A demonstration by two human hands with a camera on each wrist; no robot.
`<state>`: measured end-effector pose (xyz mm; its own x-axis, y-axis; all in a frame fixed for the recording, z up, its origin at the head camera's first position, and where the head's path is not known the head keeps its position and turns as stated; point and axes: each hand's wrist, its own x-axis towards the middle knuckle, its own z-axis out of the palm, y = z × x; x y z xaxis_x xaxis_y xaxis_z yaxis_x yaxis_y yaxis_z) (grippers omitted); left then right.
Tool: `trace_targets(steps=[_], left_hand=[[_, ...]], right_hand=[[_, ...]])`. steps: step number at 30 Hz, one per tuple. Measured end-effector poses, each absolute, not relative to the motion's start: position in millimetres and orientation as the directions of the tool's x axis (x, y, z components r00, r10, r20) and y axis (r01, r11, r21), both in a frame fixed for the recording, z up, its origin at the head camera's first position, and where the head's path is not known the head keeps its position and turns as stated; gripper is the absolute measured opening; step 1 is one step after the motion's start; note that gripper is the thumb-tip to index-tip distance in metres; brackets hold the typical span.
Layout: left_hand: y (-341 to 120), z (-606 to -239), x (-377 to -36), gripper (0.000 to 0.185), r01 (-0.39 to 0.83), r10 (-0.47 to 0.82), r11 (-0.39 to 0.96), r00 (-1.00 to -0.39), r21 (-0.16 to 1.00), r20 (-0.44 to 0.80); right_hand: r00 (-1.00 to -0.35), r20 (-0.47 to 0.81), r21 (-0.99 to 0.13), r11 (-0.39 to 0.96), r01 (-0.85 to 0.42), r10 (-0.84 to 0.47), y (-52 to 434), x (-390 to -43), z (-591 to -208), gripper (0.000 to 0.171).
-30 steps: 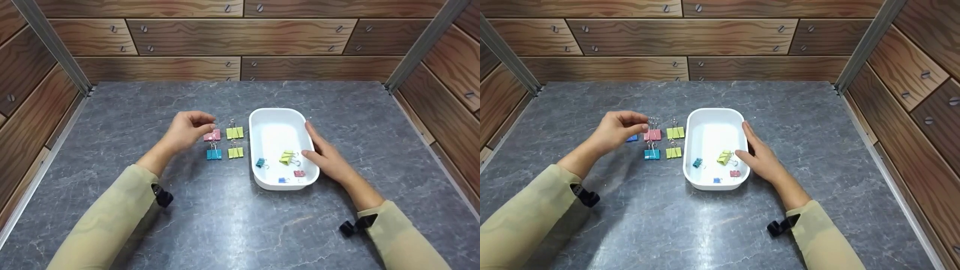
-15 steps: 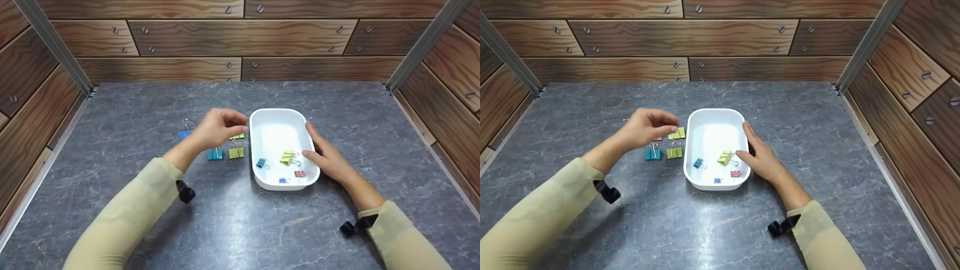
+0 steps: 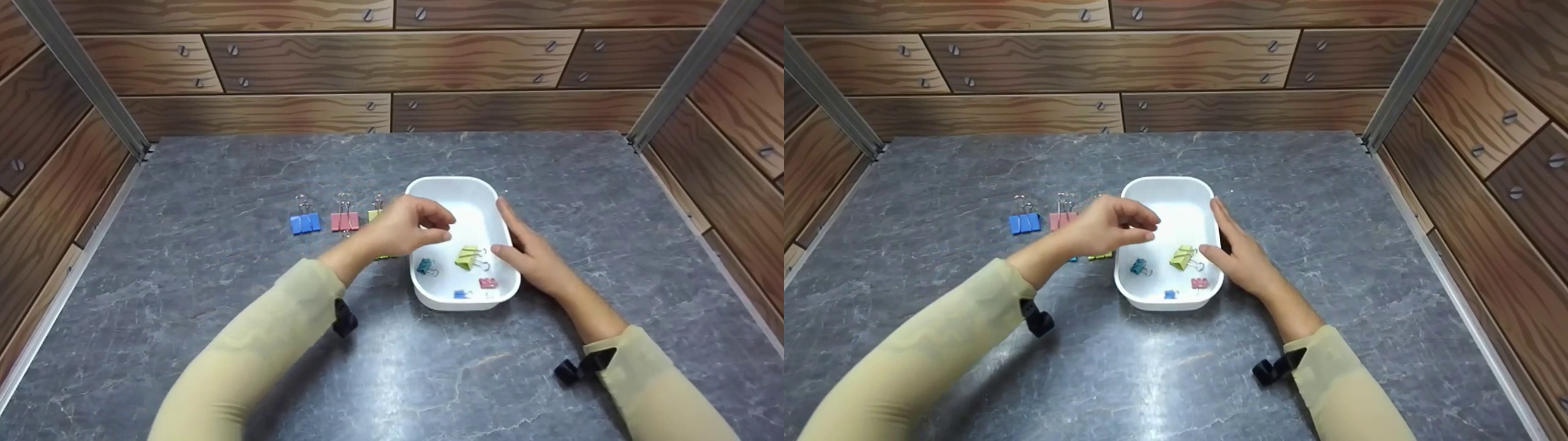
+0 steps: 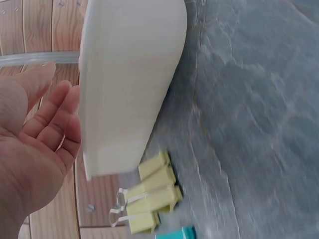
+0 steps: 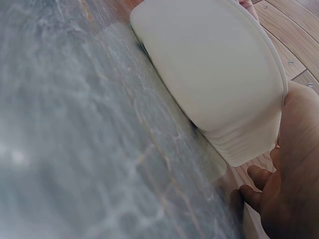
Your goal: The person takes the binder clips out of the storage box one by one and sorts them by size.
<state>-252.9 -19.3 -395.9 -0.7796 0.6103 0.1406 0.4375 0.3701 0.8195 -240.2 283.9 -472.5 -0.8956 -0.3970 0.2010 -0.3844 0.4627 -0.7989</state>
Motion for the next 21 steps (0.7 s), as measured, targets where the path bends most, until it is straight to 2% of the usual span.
trace_targets(steps=[13, 21], left_hand=[[6, -406, -267, 0.027, 0.413, 0.705, 0.367, -0.708, 0.833, 0.04], [17, -407, -278, 0.031, 0.441, 0.783, 0.365, -0.622, 0.82, -0.014]], right_hand=[[-0.891, 0.199, -0.795, 0.464, -0.39, -0.408, 281, -241, -473, 0.078], [-0.89, 0.203, -0.799, 0.457, -0.392, -0.409, 283, -241, -471, 0.078]])
